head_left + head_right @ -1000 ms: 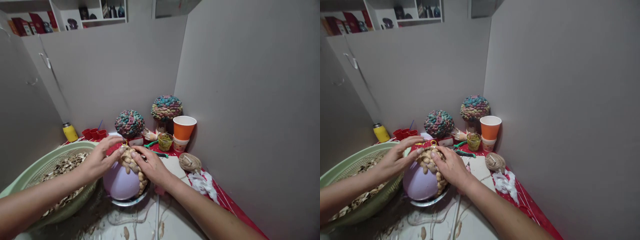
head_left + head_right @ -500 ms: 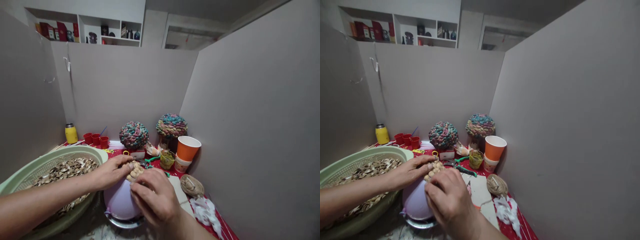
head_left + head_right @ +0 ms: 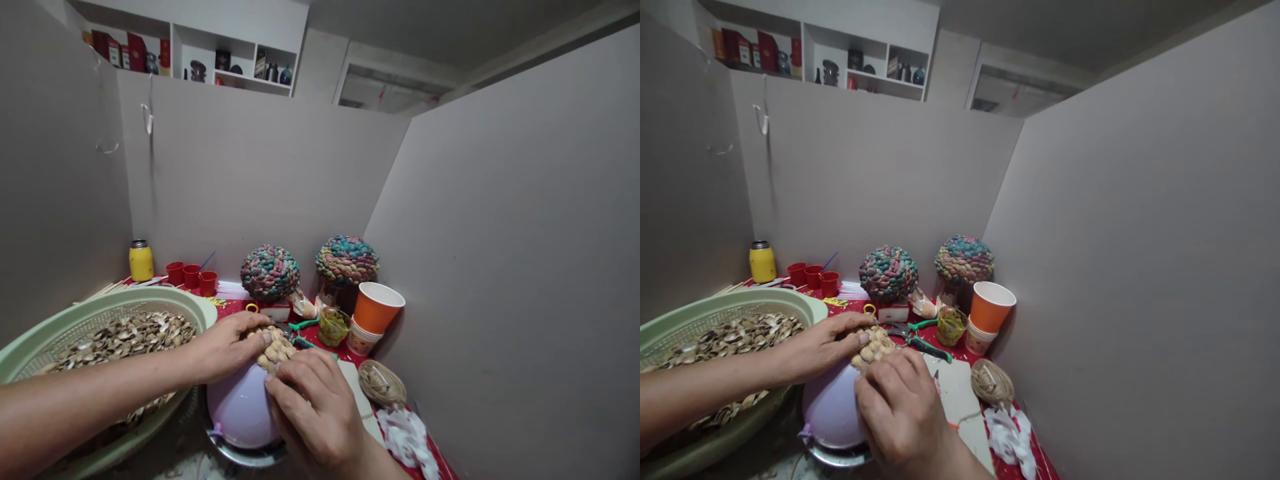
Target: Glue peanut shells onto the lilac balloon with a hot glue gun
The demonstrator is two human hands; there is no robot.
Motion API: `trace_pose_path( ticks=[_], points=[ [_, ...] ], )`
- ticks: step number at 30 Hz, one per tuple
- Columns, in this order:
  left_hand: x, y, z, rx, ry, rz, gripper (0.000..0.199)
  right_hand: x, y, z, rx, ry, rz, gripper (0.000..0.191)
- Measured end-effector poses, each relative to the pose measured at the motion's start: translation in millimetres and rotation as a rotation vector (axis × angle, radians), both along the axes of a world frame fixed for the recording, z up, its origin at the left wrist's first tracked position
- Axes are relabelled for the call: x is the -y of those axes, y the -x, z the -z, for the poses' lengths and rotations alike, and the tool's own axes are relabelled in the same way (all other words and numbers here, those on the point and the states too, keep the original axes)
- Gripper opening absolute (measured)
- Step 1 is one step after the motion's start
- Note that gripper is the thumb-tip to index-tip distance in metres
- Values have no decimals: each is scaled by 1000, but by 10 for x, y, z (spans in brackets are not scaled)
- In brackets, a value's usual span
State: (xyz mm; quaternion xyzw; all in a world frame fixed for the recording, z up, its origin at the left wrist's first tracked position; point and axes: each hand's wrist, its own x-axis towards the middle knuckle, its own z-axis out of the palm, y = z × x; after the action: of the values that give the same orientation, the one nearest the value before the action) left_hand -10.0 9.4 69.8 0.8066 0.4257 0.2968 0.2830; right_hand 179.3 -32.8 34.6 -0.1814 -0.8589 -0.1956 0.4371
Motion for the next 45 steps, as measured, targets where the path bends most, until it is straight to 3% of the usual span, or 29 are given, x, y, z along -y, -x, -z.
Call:
trace_pose_path(
  ticks=[7, 14, 18, 23, 33, 45],
  points=[
    [33, 10, -32, -18, -17, -18, 36, 32, -40, 4, 33, 98, -1, 28],
    [26, 28, 2, -18, -27, -27, 39, 23, -103, -96, -301, 342, -79, 31],
    [7, 40, 25, -15, -37, -23, 41, -70, -84, -18, -360, 522, -37, 25],
    [26, 26, 3, -13, -39, 2, 39, -99, -27, 137, -297, 671, 6, 46],
    [-10, 28, 78, -24, -31, -35, 47, -86, -3, 151, -277, 700, -3, 46],
    [13, 15, 52, -5, -16, -24, 46, -70, 20, 127, -301, 659, 8, 45]
  ],
)
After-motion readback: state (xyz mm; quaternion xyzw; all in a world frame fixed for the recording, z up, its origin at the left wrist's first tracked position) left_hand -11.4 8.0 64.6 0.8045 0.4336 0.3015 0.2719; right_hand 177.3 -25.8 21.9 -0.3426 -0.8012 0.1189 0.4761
